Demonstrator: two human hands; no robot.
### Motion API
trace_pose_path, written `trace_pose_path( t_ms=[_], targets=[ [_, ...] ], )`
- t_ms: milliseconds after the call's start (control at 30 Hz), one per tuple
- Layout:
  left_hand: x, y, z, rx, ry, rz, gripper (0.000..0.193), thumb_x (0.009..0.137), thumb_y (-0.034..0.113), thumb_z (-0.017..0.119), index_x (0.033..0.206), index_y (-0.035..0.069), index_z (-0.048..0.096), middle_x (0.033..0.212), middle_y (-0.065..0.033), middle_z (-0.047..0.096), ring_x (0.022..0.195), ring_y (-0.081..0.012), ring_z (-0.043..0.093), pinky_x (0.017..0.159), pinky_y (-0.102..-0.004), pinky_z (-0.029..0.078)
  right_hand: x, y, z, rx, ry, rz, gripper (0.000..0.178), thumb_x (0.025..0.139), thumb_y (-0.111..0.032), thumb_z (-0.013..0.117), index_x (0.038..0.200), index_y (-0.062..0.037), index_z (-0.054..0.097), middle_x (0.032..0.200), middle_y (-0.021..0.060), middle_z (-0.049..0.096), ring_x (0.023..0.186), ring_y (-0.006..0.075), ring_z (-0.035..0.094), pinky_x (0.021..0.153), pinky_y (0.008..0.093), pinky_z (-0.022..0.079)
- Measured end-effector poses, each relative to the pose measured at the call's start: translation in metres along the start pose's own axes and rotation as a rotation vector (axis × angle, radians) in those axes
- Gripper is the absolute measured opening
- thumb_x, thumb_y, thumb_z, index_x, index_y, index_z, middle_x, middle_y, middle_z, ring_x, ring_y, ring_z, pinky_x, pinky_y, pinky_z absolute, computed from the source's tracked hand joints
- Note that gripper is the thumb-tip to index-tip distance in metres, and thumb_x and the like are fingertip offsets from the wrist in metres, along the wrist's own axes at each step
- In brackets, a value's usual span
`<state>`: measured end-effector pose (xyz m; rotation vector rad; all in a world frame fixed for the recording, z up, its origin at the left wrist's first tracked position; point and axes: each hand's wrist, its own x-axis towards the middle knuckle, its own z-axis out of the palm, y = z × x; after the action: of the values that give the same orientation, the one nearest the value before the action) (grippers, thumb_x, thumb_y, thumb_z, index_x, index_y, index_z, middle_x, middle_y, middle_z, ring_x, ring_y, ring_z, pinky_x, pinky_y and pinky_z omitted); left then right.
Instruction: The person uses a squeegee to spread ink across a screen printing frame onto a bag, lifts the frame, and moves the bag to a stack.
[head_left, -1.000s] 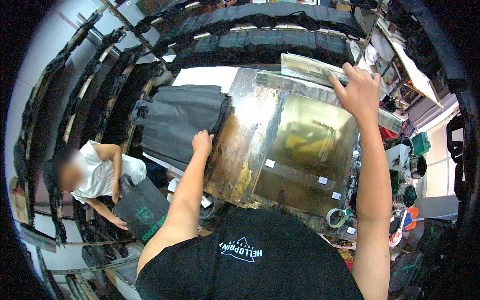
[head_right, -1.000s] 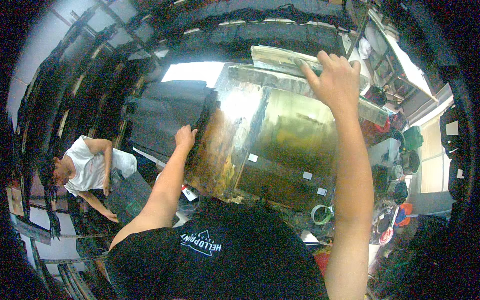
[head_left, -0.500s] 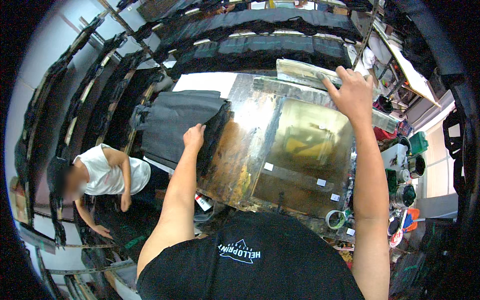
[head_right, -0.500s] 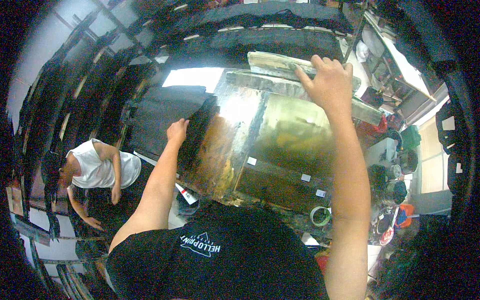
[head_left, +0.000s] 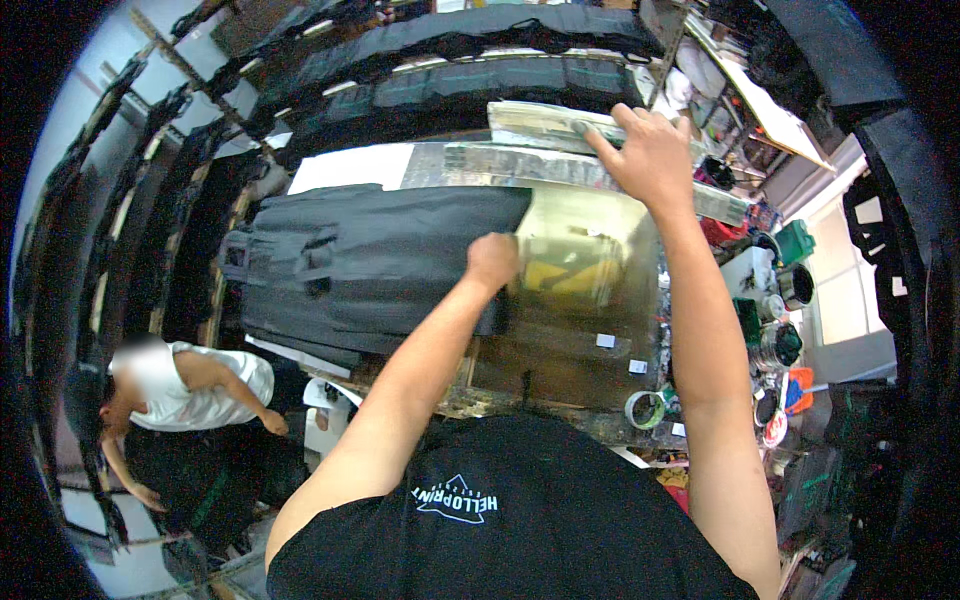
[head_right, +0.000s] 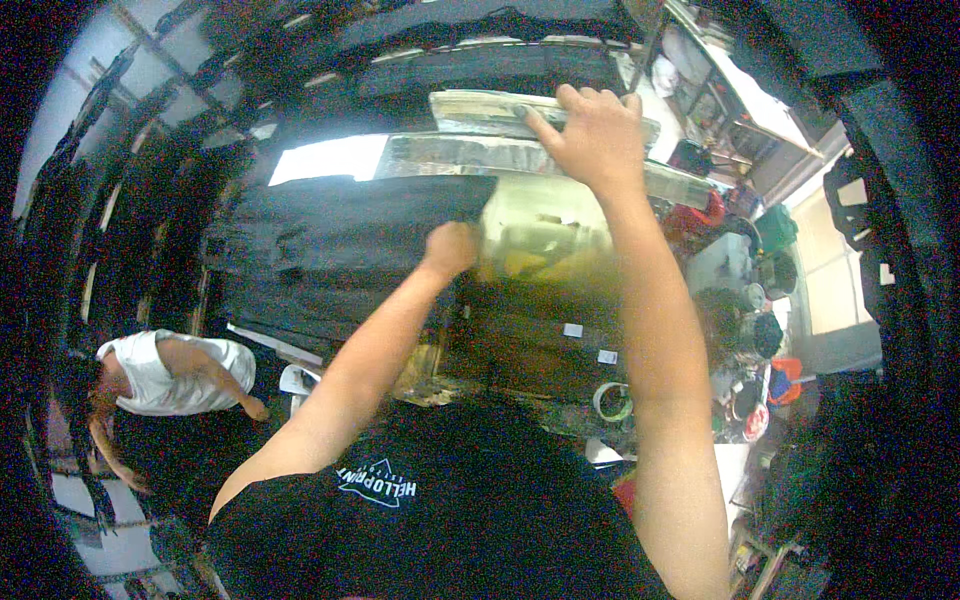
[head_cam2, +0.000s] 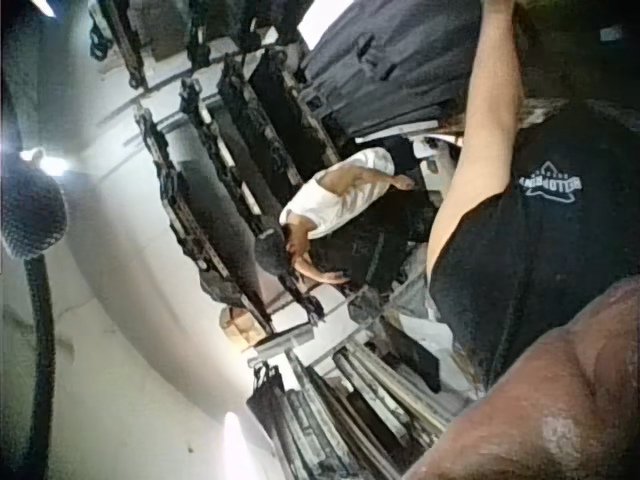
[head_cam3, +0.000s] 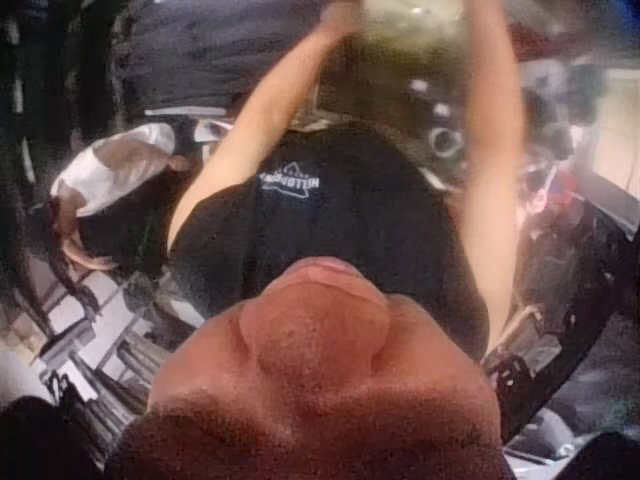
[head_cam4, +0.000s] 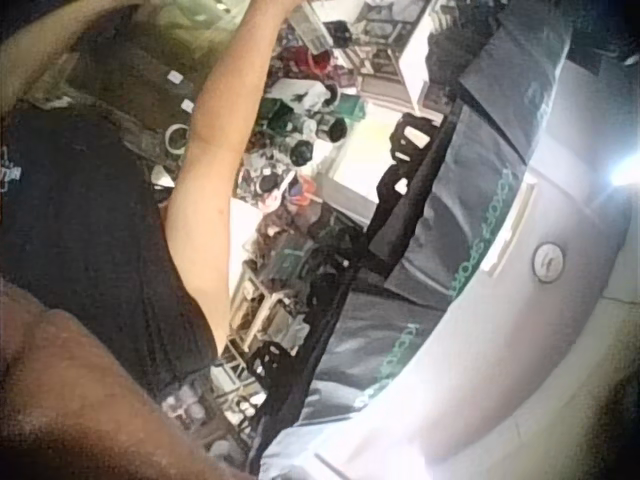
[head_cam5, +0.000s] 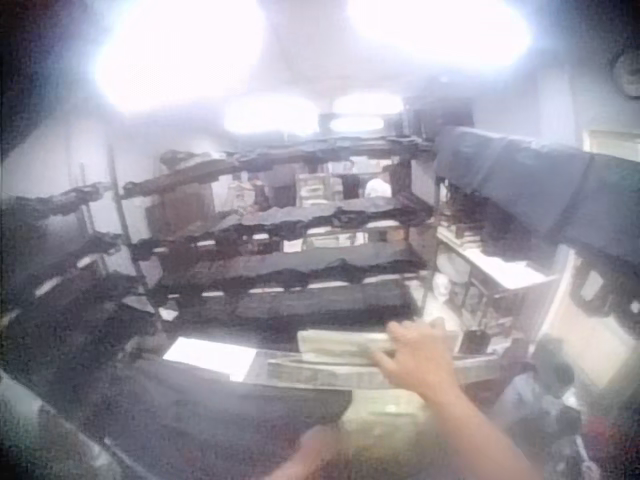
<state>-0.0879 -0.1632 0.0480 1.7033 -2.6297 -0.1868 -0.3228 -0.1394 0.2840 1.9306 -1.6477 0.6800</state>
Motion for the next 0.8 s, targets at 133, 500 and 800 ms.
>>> trace_pose_path(
  t_ms=[133,500,800],
  targets=[
    [-0.012,-0.008,0.122,-0.374,-0.101,0.007,0.07,0.101,0.055,0.047,0.15,0.004,0.047,0.123,-0.0318,0.064,0.119,-0.0482,0.06,0.102,-0.058,0.047,0.015,-0.049,0.005,0.131,0.029,-0.051,0.047,0.091,-0.057,0.063,0.095,-0.01,0.068,0.086,0.0111,0.071,0.089,0.0314,0.069,0.086,0.0486,0.041],
    [-0.18,0.007,0.091,-0.023,-0.115,0.178,0.099,0.087,0.082,0.049,0.162,0.019,0.033,0.169,-0.0198,0.021,0.153,-0.0507,0.017,0.119,-0.0709,0.011,0.01,-0.009,0.014,0.037,0.052,-0.03,0.06,0.092,-0.067,0.054,0.093,-0.0108,0.073,0.081,0.0125,0.072,0.084,0.0314,0.071,0.085,0.0533,0.044],
    [-0.101,0.056,0.114,-0.096,-0.113,0.324,0.106,0.083,0.091,0.038,0.162,0.021,0.033,0.17,-0.0184,0.017,0.154,-0.0507,0.011,0.119,-0.0728,0.006,0.022,-0.012,0.001,0.155,-0.063,0.041,0.063,0.095,-0.066,0.053,0.09,-0.0054,0.069,0.088,0.018,0.072,0.092,0.0353,0.068,0.095,0.052,0.043]
  ],
)
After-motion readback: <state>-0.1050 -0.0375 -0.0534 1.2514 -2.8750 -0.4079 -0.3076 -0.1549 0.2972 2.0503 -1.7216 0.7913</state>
